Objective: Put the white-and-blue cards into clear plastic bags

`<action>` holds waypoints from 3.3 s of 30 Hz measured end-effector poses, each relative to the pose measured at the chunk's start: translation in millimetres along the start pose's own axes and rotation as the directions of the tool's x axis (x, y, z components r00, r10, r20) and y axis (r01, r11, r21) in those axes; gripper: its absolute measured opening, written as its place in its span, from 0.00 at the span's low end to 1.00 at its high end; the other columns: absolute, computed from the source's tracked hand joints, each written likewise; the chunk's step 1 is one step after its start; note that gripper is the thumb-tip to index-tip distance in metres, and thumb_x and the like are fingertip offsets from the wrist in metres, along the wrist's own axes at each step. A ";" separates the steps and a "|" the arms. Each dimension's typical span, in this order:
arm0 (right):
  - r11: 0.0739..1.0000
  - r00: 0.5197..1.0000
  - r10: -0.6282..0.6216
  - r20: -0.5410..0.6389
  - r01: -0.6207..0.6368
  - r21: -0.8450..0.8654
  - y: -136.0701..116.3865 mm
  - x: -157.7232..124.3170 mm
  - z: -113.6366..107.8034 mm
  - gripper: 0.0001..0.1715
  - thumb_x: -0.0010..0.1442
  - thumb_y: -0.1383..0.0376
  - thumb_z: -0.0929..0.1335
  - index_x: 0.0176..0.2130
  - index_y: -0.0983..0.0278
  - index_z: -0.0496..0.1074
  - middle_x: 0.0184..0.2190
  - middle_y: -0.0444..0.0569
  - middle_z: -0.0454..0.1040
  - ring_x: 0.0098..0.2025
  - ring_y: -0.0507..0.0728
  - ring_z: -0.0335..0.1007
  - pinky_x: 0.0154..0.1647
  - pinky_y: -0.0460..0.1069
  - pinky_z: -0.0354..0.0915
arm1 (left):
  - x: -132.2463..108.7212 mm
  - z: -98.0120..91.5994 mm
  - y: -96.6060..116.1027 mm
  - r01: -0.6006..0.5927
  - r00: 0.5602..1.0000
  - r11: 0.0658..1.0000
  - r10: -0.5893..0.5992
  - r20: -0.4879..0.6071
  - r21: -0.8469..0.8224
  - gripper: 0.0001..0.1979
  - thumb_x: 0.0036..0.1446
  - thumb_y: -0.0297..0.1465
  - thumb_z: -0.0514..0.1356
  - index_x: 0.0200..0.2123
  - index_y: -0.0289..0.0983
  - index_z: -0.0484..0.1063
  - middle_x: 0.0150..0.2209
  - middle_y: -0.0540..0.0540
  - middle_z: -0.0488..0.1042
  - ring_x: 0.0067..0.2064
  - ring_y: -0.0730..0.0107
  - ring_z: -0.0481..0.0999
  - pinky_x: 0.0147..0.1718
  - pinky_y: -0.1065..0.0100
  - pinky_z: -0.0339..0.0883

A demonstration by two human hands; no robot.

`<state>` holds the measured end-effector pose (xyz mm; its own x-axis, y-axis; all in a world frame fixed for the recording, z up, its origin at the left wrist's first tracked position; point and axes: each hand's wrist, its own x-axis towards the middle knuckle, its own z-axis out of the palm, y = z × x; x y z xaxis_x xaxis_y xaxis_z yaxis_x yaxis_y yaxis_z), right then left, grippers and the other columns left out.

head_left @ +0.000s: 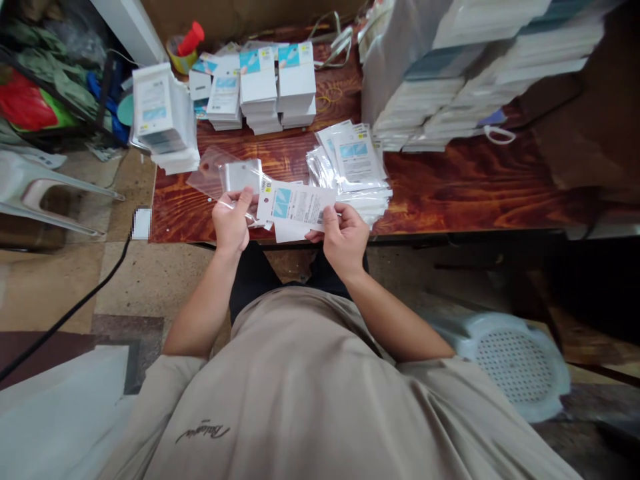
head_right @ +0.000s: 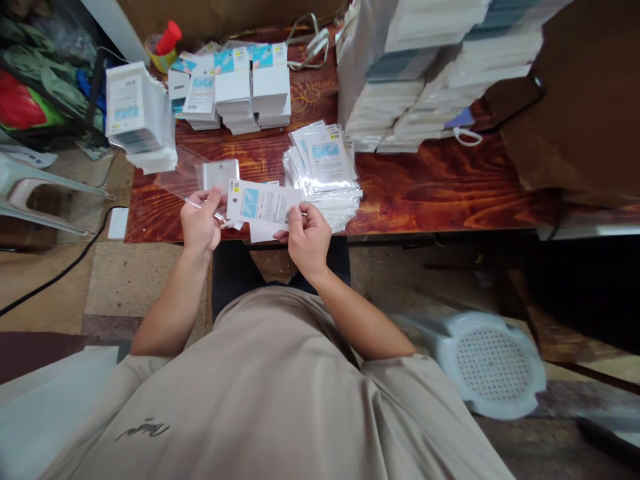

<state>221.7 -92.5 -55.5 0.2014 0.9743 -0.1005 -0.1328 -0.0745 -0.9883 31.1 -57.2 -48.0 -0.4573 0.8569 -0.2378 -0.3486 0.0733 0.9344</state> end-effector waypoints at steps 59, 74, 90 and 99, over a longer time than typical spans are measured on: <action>0.919 0.946 -0.322 -0.035 0.304 -0.253 -21.5 5.1 -30.7 0.21 0.62 0.47 0.74 0.33 0.62 0.78 0.23 0.43 0.77 0.22 0.52 0.72 0.25 0.48 0.70 | 32.0 -10.9 12.5 0.001 1.000 0.996 0.001 -0.025 0.088 0.14 0.51 0.34 0.75 0.32 0.39 0.72 0.28 0.51 0.78 0.30 0.73 0.80 0.32 0.71 0.76; 0.993 0.967 -0.101 -0.233 0.114 0.043 19.6 -0.4 10.8 0.26 0.56 0.43 0.75 0.30 0.61 0.69 0.24 0.38 0.66 0.26 0.48 0.61 0.28 0.44 0.61 | -17.5 -7.1 3.0 -0.093 0.996 0.993 0.092 0.017 0.070 0.23 0.46 0.45 0.77 0.36 0.40 0.72 0.33 0.49 0.80 0.33 0.68 0.82 0.32 0.66 0.78; 0.972 0.963 0.170 0.208 -0.199 0.126 3.6 -29.6 2.3 0.24 0.51 0.48 0.81 0.26 0.63 0.76 0.18 0.42 0.76 0.18 0.49 0.68 0.21 0.45 0.68 | -27.6 -22.4 21.0 -0.256 0.964 0.952 0.265 -0.028 0.169 0.16 0.58 0.48 0.69 0.35 0.42 0.74 0.39 0.46 0.83 0.44 0.62 0.85 0.45 0.61 0.80; 0.984 0.945 0.107 0.310 -0.146 0.104 -2.0 -28.4 26.8 0.29 0.48 0.43 0.80 0.26 0.62 0.71 0.19 0.43 0.75 0.21 0.52 0.70 0.23 0.47 0.69 | -77.2 -14.8 -3.5 -0.131 0.986 0.989 0.123 0.113 0.069 0.17 0.52 0.46 0.74 0.37 0.42 0.79 0.44 0.46 0.84 0.49 0.58 0.85 0.48 0.60 0.80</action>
<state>190.1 -114.4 -47.6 -0.1250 0.9782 -0.1656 -0.2610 -0.1935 -0.9458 55.5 -131.2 -36.9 -0.4013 0.9115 -0.0898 -0.2286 -0.0048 0.9735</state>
